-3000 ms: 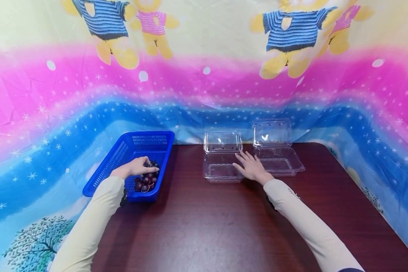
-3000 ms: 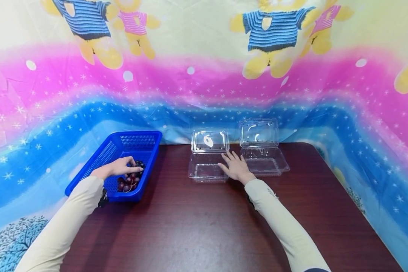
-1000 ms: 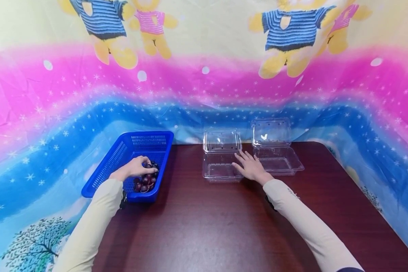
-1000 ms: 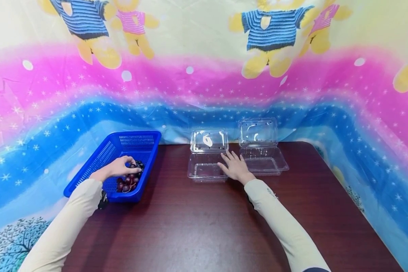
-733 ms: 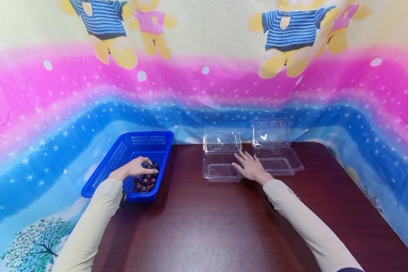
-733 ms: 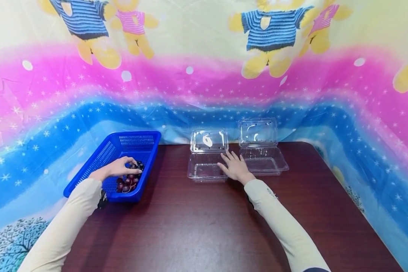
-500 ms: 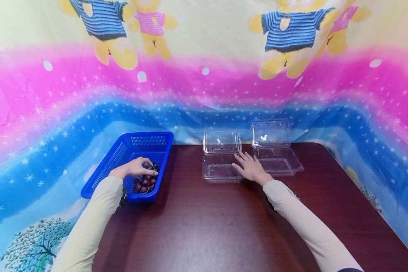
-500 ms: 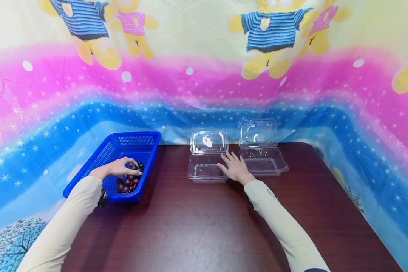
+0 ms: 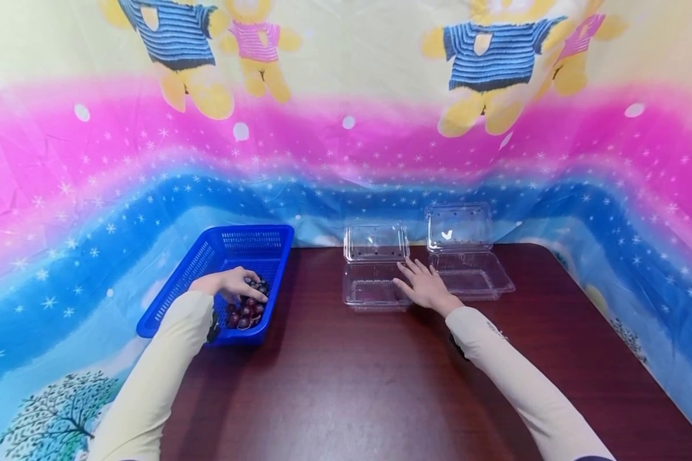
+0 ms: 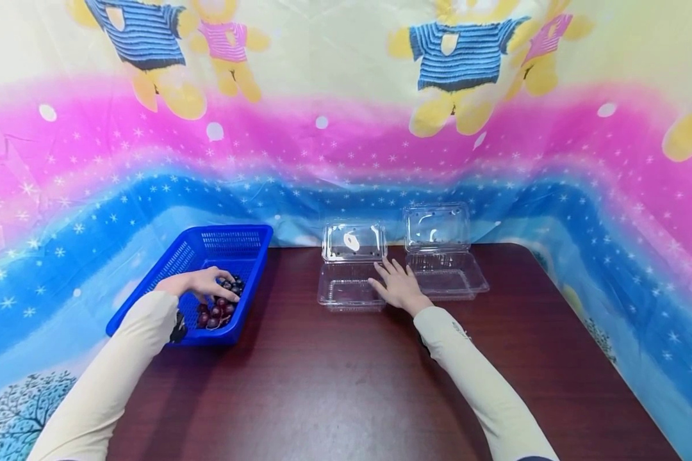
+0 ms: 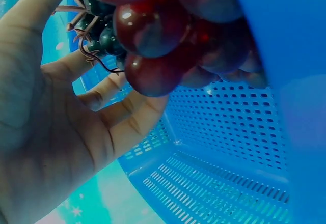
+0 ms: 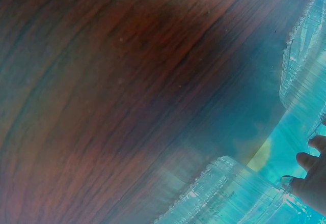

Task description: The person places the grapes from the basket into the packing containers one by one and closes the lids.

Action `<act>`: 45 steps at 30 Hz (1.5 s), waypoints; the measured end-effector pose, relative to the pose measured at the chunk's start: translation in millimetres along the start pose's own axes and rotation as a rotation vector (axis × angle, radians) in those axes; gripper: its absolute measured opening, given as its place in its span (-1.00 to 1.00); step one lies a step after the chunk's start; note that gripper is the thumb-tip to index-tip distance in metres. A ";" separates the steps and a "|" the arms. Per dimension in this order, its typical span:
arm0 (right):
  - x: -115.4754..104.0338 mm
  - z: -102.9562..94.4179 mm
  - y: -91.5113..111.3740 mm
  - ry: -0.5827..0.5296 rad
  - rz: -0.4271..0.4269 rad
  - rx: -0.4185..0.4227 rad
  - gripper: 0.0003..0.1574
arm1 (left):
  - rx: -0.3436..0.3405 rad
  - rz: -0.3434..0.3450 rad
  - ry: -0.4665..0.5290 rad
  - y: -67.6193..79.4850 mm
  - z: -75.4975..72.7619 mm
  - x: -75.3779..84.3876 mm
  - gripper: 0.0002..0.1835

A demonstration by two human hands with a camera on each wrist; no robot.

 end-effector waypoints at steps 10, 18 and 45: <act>-0.4 2.5 0.0 0.005 0.003 -0.001 -0.18 | -0.048 -0.082 -0.012 -0.4 5.1 -1.4 -0.14; -2.2 1.5 0.7 0.004 0.001 0.007 -0.18 | -0.034 -0.114 -0.058 -1.5 7.5 2.1 -0.20; -1.4 -1.1 -0.5 0.003 0.000 0.019 -0.22 | 0.067 0.186 -0.032 1.6 -4.8 8.3 -0.29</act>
Point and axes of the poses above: each hand's wrist, its own y-axis away from the middle knuckle, its own z-axis out of the palm, x = y × z, the point moved 9 cm from there along -y, towards the middle knuckle, and after that the axes turned 8 degrees about y, right-handed, at the moved point
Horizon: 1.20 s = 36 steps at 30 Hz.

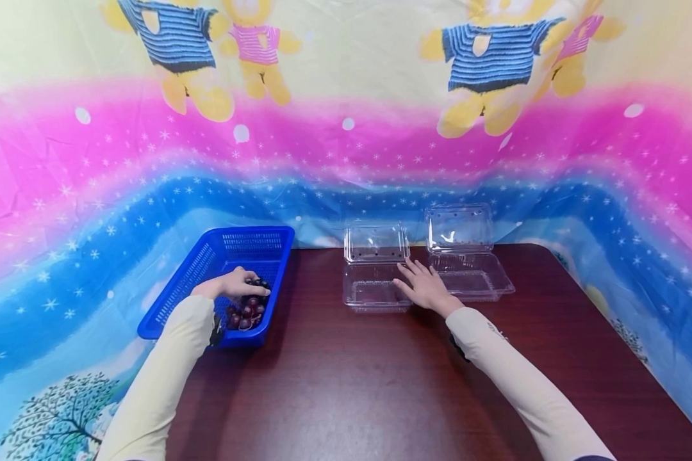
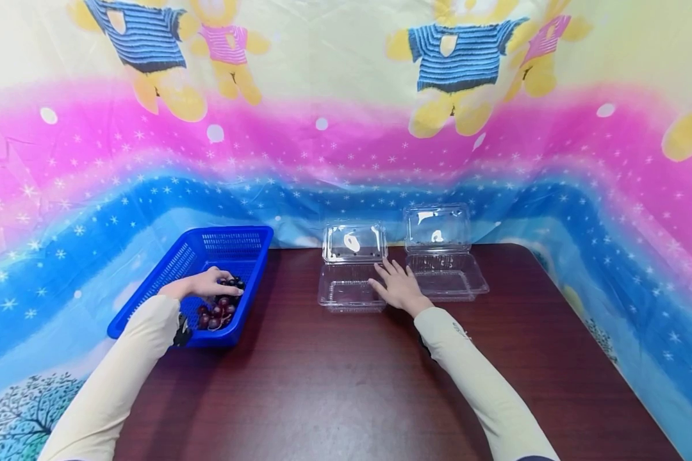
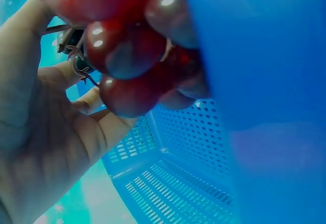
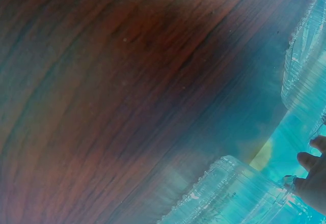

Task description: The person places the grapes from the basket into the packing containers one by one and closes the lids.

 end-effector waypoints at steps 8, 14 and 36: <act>0.9 0.1 0.0 -0.007 -0.002 0.005 -0.23 | 0.086 0.071 -0.017 -3.1 -6.1 -4.0 -0.50; 0.0 -1.2 0.3 -0.012 -0.004 0.005 -0.23 | 0.155 0.130 -0.065 -3.1 -8.8 -2.1 -0.66; -0.7 -3.3 2.5 -0.005 -0.005 -0.003 -0.21 | 0.342 0.073 -0.078 2.1 -30.4 -3.4 -0.40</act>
Point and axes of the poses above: each hand's wrist, its own y-axis away from the middle knuckle, its own z-axis out of the palm, x = y × z, the point moved 9 cm from there along -y, towards the middle knuckle, and after that the axes turned 8 degrees about y, right-handed, at the moved point
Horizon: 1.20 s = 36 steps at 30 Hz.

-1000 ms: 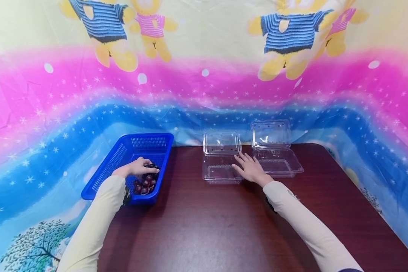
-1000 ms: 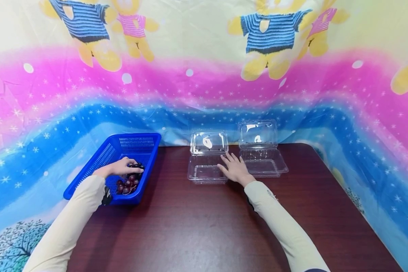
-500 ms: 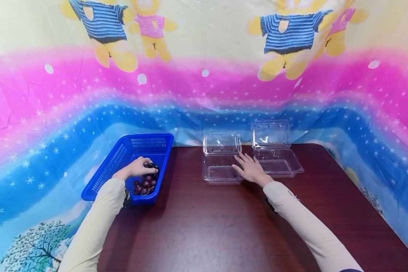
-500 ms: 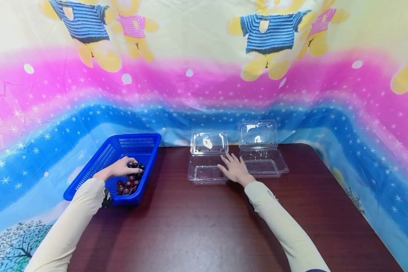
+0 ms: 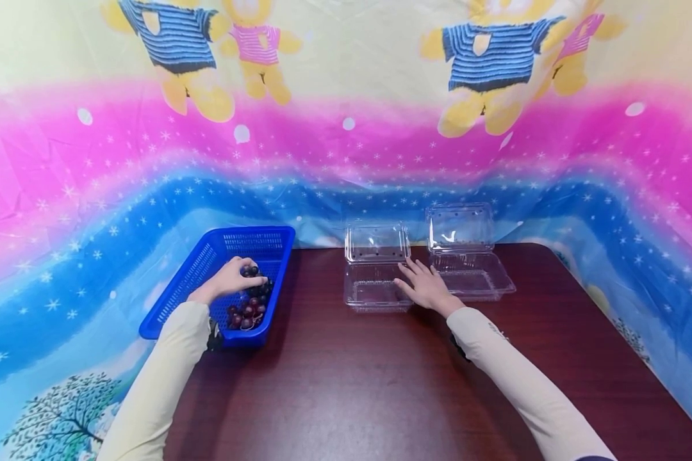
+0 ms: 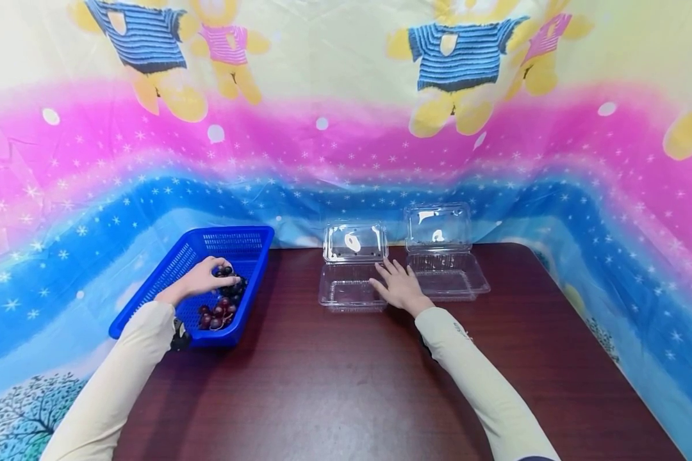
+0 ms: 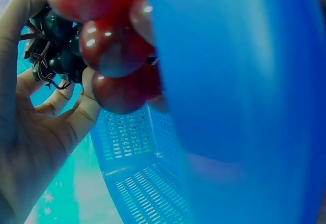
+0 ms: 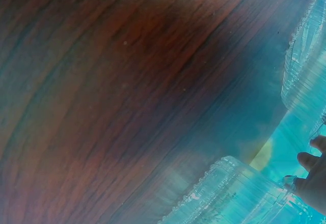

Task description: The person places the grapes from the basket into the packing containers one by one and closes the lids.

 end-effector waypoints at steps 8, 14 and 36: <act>0.9 2.2 -0.7 0.001 0.000 0.001 -0.21 | 0.048 0.038 0.013 1.5 -6.9 8.1 -0.43; 1.8 3.3 -1.1 -0.004 0.003 0.004 -0.21 | 0.059 0.036 0.024 0.9 -9.6 11.3 -0.43; 1.9 1.9 -1.2 0.004 -0.003 0.015 -0.21 | 0.110 0.039 0.002 -1.8 -19.9 21.9 -0.48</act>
Point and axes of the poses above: each hand's wrist, its own y-axis away from the middle knuckle, its own z-axis out of the palm, x = y × z, the point moved 9 cm from there along -y, towards the middle knuckle, and after that the axes turned 8 degrees about y, right-handed, at the moved point
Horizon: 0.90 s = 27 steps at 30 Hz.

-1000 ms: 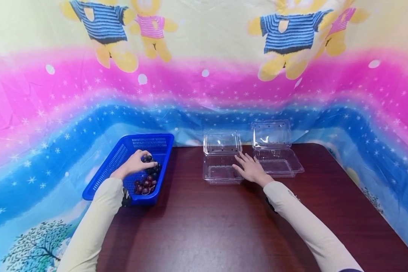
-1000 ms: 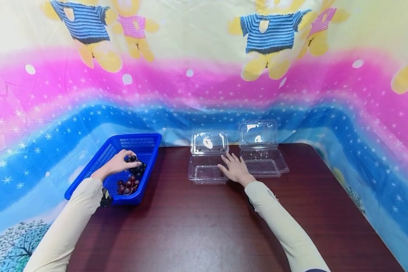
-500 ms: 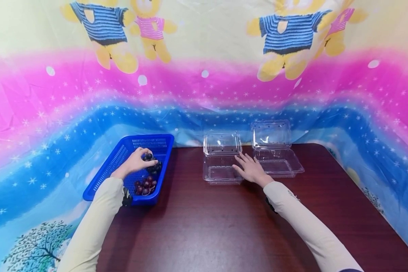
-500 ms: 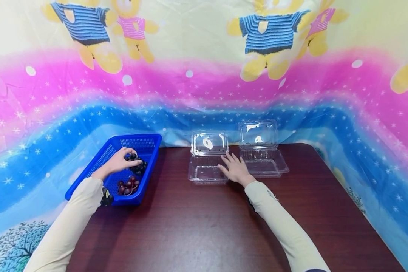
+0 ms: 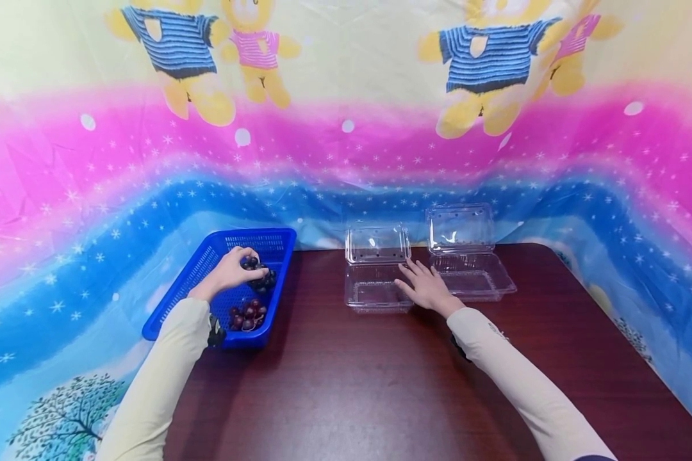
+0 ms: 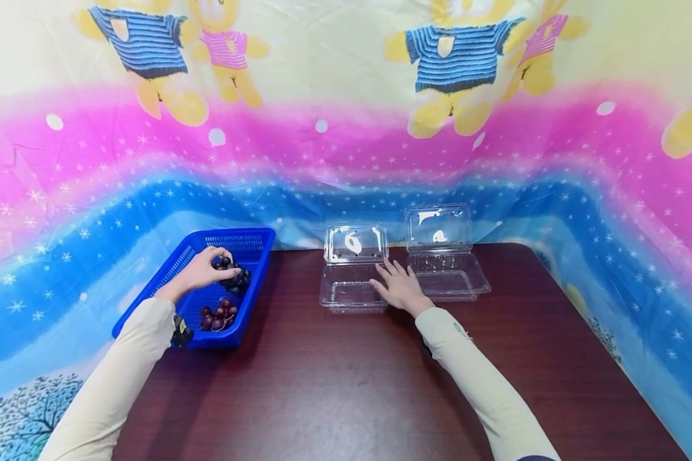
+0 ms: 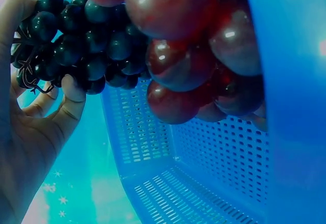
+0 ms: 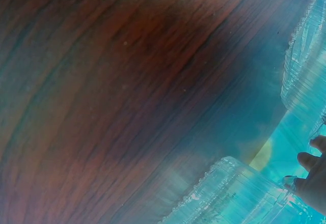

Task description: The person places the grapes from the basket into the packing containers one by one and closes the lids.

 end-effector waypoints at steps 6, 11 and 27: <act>0.0 0.1 0.1 0.000 0.002 -0.005 -0.21 | -0.002 0.005 -0.004 -0.6 0.5 -0.2 -0.49; 0.0 0.8 0.2 0.002 0.003 -0.004 -0.21 | 0.006 0.008 0.006 -1.4 1.0 0.0 -0.51; -0.6 0.0 0.4 -0.004 -0.001 -0.009 -0.20 | 0.040 0.046 0.031 -4.8 -11.1 10.1 -0.53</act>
Point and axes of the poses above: each hand's wrist, its own y-axis away from the middle knuckle, its own z-axis out of the palm, x = y × z, the point moved 9 cm from there along -y, towards the middle knuckle, and after that the axes turned 8 degrees about y, right-handed, at the moved point
